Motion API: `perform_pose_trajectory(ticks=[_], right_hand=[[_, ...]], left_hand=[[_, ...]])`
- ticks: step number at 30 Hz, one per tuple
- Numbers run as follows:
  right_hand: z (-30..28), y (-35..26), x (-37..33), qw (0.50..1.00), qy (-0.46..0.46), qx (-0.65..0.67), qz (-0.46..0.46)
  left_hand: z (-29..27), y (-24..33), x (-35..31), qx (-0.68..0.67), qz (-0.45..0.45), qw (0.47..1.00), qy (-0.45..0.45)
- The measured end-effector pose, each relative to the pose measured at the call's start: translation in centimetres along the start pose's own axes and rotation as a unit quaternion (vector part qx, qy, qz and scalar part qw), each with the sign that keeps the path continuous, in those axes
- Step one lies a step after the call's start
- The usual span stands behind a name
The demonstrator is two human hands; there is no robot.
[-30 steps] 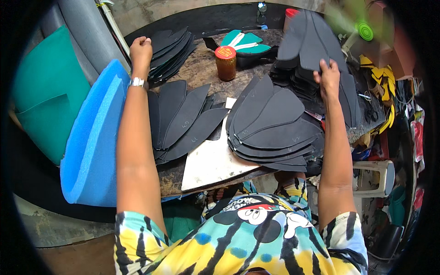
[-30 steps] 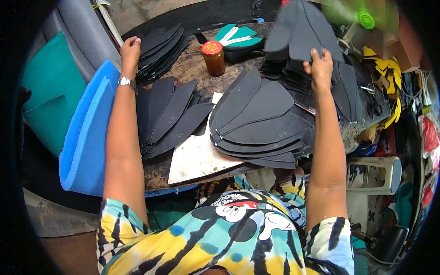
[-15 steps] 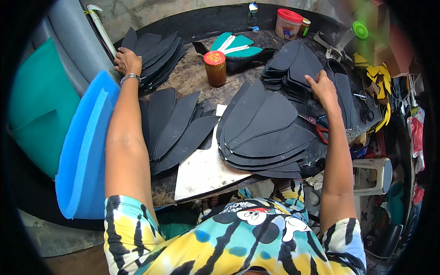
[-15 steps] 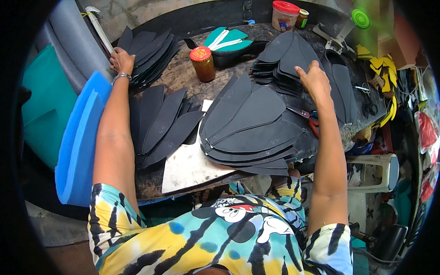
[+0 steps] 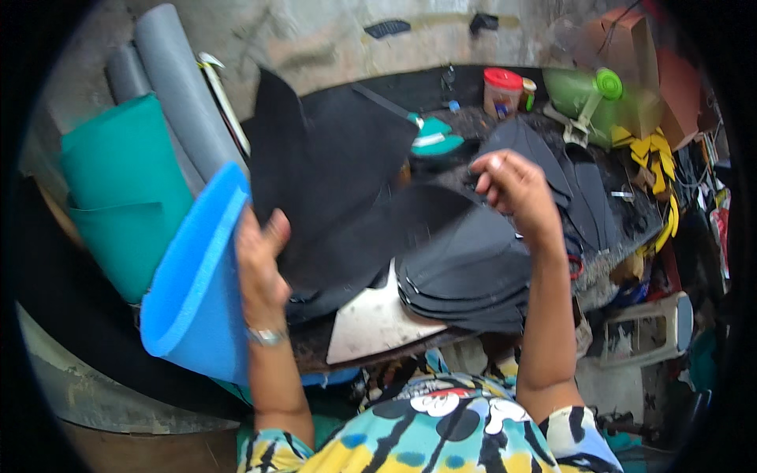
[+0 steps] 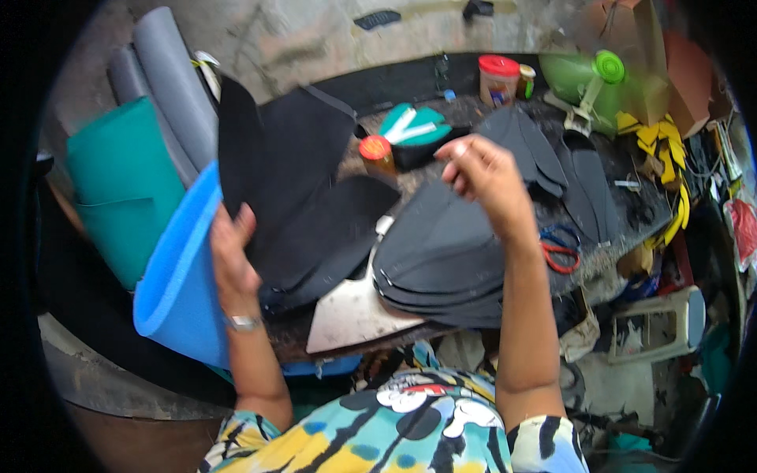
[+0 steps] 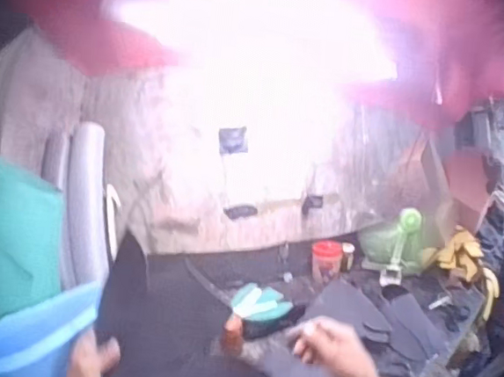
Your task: The person repeatedly picks up black fabric pieces from a table, turns them over to check the edges and seams, and places them back down. The person handles the pieces one at a time, inspecting the stitching and shape before returning them to the pile.
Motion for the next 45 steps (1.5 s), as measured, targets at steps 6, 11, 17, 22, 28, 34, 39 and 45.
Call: perform_pose_trajectory(ticks=[6,11,17,22,28,34,39,45], right_hand=[[10.0,-2.0,-4.1,0.965,-0.132,0.222,-0.035],[13.8,-2.7,-5.9,0.975,-0.107,0.174,-0.092],[15.0,-3.1,-6.6,0.972,-0.101,0.178,-0.115],[14.8,-4.2,-7.4,0.967,-0.069,0.038,-0.244],[14.1,-2.0,-7.6,0.981,-0.026,0.046,-0.186],[13.9,1.3,-6.8,0.956,-0.119,-0.035,-0.266],[13.3,-0.2,-7.0,0.973,-0.131,0.1,-0.159],[11.9,-0.1,-7.4,0.974,-0.176,0.048,-0.134]], left_hand=[[1.8,-2.2,-8.7,-0.634,-0.298,0.671,-0.241],[2.4,-3.8,-11.9,-0.753,-0.291,0.502,-0.311],[2.3,-3.1,-12.8,-0.784,-0.298,0.451,-0.306],[1.8,-3.2,-12.9,-0.766,-0.281,0.485,-0.314],[0.0,-3.3,-12.1,-0.523,-0.316,0.776,-0.156],[-2.1,-1.2,-11.1,-0.346,-0.216,0.907,-0.103],[-2.5,-0.8,-11.0,-0.314,-0.235,0.916,-0.086],[-2.9,-1.1,-11.0,-0.318,-0.286,0.897,-0.109]])
Point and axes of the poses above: each hand's wrist, its own x-axis towards the middle knuckle, its own z-axis out of the palm, y = z × x, the point moved 2 cm from there along x, towards the middle knuckle, and after that the axes turned 6 degrees about -z, right-handed, at the moved point
